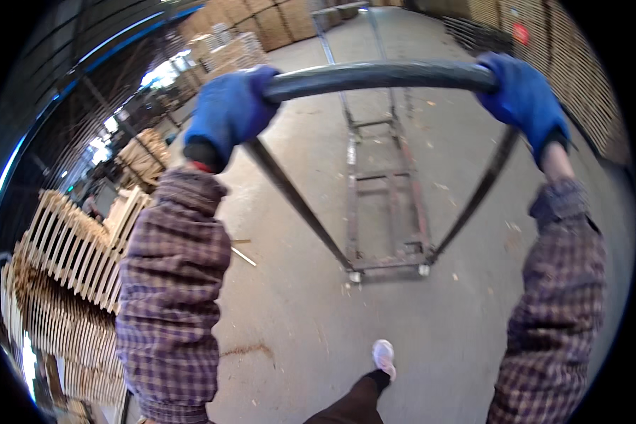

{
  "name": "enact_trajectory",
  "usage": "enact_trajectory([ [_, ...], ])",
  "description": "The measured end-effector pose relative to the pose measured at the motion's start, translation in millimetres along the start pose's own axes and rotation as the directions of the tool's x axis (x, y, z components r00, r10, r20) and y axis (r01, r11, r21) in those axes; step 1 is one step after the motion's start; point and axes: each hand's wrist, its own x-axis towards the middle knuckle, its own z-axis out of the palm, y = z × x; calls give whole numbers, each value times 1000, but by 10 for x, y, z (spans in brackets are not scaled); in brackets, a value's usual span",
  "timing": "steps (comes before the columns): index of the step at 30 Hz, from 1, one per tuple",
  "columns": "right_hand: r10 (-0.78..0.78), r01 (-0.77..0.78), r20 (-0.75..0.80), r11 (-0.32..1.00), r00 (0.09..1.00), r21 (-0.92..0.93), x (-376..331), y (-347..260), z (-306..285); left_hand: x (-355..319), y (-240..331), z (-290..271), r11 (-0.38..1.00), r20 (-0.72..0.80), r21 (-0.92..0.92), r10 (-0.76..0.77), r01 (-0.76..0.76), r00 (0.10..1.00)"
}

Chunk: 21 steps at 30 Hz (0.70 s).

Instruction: The person puts on blue gloves and pulls a metal hand truck through a warehouse. They then use a pitchfork to gather and move a pile of wooden sticks on the floor.

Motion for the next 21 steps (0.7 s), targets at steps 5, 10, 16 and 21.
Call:
enact_trajectory([
  [5, -58, 54, -65, 997, 996, -58, 43, 324, -69, 160, -77, -53, 990, -26, -143, -2, -2, 1000],
  [10, 74, -88, 103, 987, 992, 134, 18, 217, 565, 186, -265, 39, 993, 205, -92, -54, 74, 977],
  [16, 151, -198, 184, 942, 971, 270, 405, 1597, 1243, 1408, -93, 827, 991, 78, -120, -46, 55, 996],
  [21, 81, -97, 113, 984, 990, 148, 891, 2018, 2895, 2173, -326, 1939, 989, 177, -53, -125, 136, 976],
])
